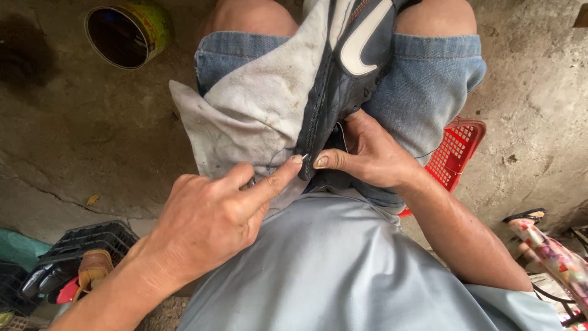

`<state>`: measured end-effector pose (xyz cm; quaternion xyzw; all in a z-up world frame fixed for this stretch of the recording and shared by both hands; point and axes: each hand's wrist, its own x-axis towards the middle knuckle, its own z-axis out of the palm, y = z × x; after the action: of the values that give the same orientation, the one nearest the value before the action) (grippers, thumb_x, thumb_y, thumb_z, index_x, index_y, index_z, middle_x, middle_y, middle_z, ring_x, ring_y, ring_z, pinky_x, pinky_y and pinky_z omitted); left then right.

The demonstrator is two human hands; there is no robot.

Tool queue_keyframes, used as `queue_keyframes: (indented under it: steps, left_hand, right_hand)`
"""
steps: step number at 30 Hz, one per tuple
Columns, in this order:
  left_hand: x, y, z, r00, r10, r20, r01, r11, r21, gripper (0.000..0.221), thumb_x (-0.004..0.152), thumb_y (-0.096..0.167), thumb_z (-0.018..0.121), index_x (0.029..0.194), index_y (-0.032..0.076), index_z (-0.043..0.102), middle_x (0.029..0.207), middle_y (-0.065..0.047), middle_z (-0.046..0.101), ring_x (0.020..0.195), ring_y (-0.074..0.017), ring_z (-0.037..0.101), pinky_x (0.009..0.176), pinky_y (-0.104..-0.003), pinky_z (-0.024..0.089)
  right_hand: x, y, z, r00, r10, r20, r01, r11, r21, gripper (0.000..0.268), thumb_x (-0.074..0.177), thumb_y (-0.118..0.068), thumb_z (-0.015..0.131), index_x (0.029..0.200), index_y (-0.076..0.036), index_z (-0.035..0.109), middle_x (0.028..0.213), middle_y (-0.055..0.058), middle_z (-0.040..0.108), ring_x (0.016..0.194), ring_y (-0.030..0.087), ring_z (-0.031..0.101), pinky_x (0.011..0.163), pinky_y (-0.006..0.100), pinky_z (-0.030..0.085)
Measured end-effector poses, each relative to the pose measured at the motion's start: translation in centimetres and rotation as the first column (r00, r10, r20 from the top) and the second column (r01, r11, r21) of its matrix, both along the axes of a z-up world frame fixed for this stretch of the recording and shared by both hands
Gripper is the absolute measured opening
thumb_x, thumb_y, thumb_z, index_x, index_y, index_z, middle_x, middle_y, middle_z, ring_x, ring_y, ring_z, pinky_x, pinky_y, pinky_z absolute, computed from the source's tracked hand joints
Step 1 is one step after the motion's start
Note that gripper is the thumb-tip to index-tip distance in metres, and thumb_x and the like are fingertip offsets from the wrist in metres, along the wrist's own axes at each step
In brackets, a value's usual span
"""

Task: Hand-sewing a shoe upper to the sole and applying adhesive for repair.

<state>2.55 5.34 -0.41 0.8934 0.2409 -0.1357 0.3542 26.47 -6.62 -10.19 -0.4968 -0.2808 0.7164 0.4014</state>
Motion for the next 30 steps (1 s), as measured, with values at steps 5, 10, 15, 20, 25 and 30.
queue_keyframes:
  steps: [5,10,15,20,25,30]
  left_hand:
    - [0.7,0.0,-0.3,0.993,0.114,0.040,-0.106,0.981,-0.160,0.055,0.092,0.016,0.069,0.146,0.023,0.063,0.067,0.003,0.053,0.041,-0.0255,0.052,0.032,-0.045,0.045]
    - [0.7,-0.2,0.8,0.993,0.117,-0.030,-0.121,0.977,-0.173,0.057,0.092,0.018,0.068,0.148,0.025,0.060,0.074,0.001,0.057,0.040,-0.0288,0.056,0.036,-0.049,0.051]
    - [1.4,-0.4,1.4,0.976,0.166,-0.142,-0.196,0.951,-0.239,0.058,0.089,0.018,0.062,0.147,0.027,0.061,0.070,0.002,0.057,0.049,-0.0344,0.059,0.036,-0.052,0.046]
    - [2.4,-2.0,1.3,0.984,0.155,-0.092,-0.156,0.988,-0.004,0.049,0.093,0.025,0.066,0.142,0.024,0.066,0.072,0.001,0.059,0.036,-0.0329,0.054,0.031,-0.050,0.046]
    - [1.9,-1.8,1.4,0.978,0.188,-0.086,-0.186,0.982,0.026,0.054,0.085,0.019,0.068,0.138,0.027,0.070,0.070,0.002,0.060,0.042,-0.0336,0.060,0.032,-0.052,0.049]
    - [0.6,-2.6,2.6,0.970,0.241,0.007,-0.241,0.970,0.034,0.041,0.095,0.017,0.068,0.136,0.018,0.068,0.084,-0.001,0.061,0.045,-0.0332,0.058,0.033,-0.049,0.047]
  right_hand:
    - [-0.1,0.4,0.4,1.000,0.023,0.004,-0.023,1.000,-0.015,0.067,0.090,-0.028,0.076,0.141,-0.001,0.043,0.141,0.012,0.053,0.137,0.020,0.047,0.122,0.037,0.038]
    - [-0.4,0.4,0.6,1.000,0.009,-0.002,-0.009,1.000,-0.013,0.064,0.090,-0.025,0.076,0.141,-0.002,0.044,0.140,0.011,0.054,0.135,0.019,0.049,0.121,0.036,0.040]
    - [-0.3,0.0,0.7,0.999,0.032,0.033,-0.031,0.999,-0.034,0.061,0.090,-0.029,0.075,0.137,-0.002,0.047,0.135,0.010,0.058,0.131,0.017,0.052,0.116,0.034,0.044]
    - [-0.2,0.5,1.0,0.990,0.056,0.130,-0.053,0.998,-0.026,0.065,0.088,-0.033,0.076,0.137,-0.003,0.048,0.136,0.010,0.058,0.132,0.019,0.051,0.117,0.036,0.042]
    - [-0.4,0.0,1.0,0.993,0.007,0.116,-0.005,1.000,-0.017,0.061,0.086,-0.028,0.079,0.134,-0.003,0.050,0.132,0.009,0.060,0.127,0.017,0.053,0.114,0.034,0.043]
    - [-0.8,-0.9,3.4,0.988,-0.122,0.094,0.127,0.991,-0.044,0.038,0.086,-0.011,0.080,0.119,-0.003,0.063,0.118,0.005,0.070,0.113,0.014,0.064,0.105,0.030,0.053]
